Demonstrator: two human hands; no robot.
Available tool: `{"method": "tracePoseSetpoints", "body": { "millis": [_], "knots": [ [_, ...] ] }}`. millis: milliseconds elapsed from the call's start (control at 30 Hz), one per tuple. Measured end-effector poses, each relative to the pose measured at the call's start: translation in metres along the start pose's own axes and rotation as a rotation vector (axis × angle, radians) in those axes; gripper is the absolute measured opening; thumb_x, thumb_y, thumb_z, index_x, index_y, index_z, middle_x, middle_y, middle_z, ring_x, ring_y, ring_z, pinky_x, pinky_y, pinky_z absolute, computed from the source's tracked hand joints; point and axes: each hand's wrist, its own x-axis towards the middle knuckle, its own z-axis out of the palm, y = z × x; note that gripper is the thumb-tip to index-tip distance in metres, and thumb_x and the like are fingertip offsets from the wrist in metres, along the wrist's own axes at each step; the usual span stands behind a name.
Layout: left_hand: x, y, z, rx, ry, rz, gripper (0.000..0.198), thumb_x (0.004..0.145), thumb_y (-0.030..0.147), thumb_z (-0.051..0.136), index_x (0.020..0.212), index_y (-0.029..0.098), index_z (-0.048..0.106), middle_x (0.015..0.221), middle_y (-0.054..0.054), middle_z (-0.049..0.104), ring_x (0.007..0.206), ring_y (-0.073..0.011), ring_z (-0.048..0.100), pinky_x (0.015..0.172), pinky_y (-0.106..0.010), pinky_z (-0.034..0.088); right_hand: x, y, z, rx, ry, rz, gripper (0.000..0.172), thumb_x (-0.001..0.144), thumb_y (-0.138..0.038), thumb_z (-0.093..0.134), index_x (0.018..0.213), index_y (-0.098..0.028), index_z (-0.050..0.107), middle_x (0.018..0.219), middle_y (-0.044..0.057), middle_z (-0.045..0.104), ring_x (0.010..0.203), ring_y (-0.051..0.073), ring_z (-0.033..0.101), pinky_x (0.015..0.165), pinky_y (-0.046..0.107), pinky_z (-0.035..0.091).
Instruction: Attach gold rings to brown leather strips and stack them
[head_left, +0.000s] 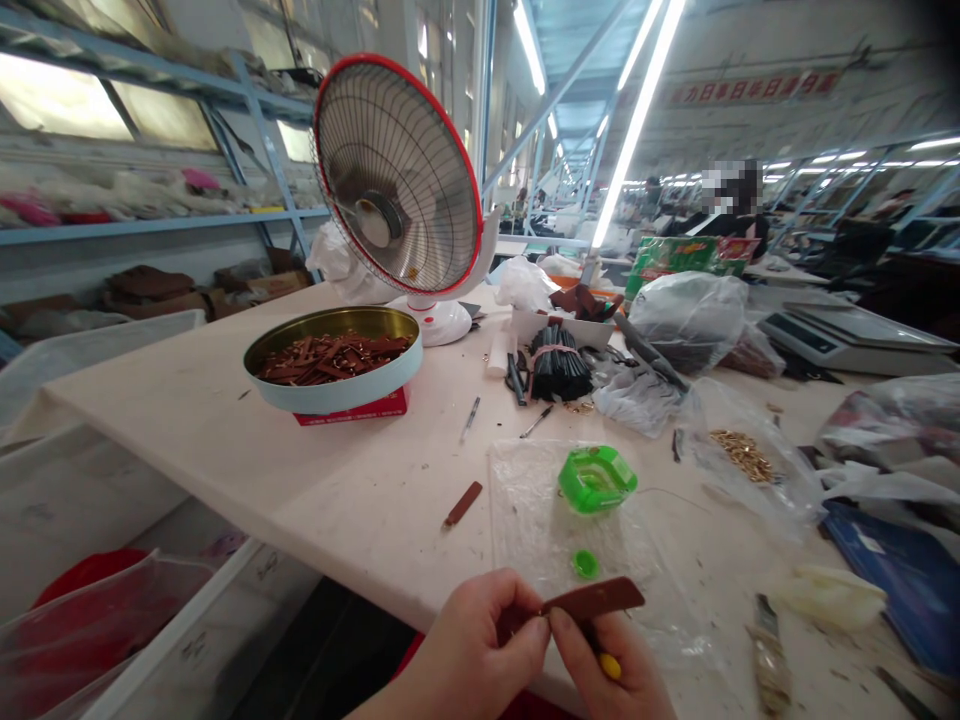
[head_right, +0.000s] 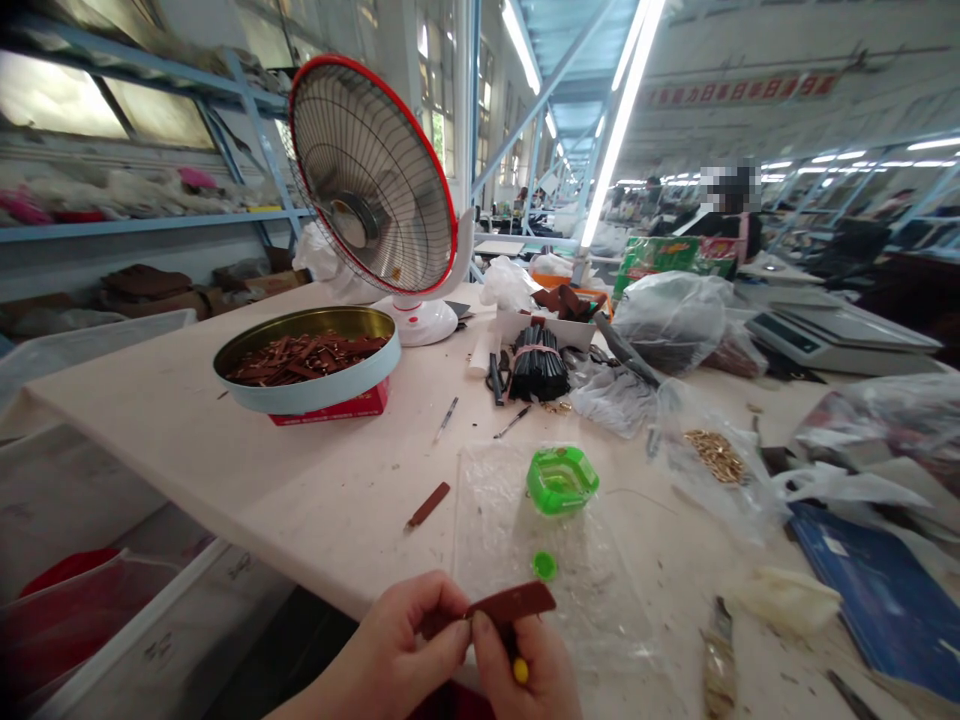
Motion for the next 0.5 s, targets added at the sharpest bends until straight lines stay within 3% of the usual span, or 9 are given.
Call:
{"method": "tracePoseSetpoints", "body": {
  "millis": [67,167,333,500],
  "knots": [
    [0.004,0.0,0.001,0.068,0.04,0.008,0.015,0.075,0.025,0.049,0.068,0.014,0.055,0.059,0.002,0.049,0.057,-0.0097,0.04,0.052,-0.022,0.031,0.005,-0.003,-0.001,0.002,-0.024,0.036,0.038,0.07,-0.059,0.061,0.061,-0.022,0.062,0.054,0.0,0.057,0.055,0.019,0.05,0.052,0.027,0.038],
    [0.013,-0.003,0.004,-0.069,0.019,-0.044,0.011,0.074,0.023,0.045,0.067,0.015,0.049,0.058,0.003,0.047,0.056,-0.0094,0.041,0.052,-0.022,0.031,0.017,-0.004,-0.013,0.061,-0.051,0.045,0.042,0.081,-0.057,0.048,0.057,-0.023,0.052,0.051,-0.004,0.046,0.05,0.015,0.042,0.049,0.025,0.035],
    [0.033,-0.013,0.011,-0.276,0.017,-0.174,0.014,0.072,0.03,0.045,0.066,0.018,0.04,0.055,0.005,0.044,0.05,-0.0083,0.04,0.051,-0.022,0.031,0.041,0.018,-0.051,-0.049,0.181,0.035,0.044,0.085,-0.059,0.037,0.072,-0.022,0.057,0.068,0.001,0.058,0.071,0.02,0.051,0.067,0.027,0.039],
    [0.051,-0.019,0.016,-0.279,0.035,-0.186,0.019,0.074,0.034,0.044,0.064,0.018,0.038,0.053,0.006,0.04,0.049,-0.0076,0.036,0.05,-0.022,0.03,0.06,0.046,-0.062,-0.024,0.356,0.106,0.043,0.088,-0.054,0.035,0.07,-0.022,0.055,0.062,-0.001,0.054,0.064,0.018,0.048,0.062,0.029,0.035]
  ]
}}
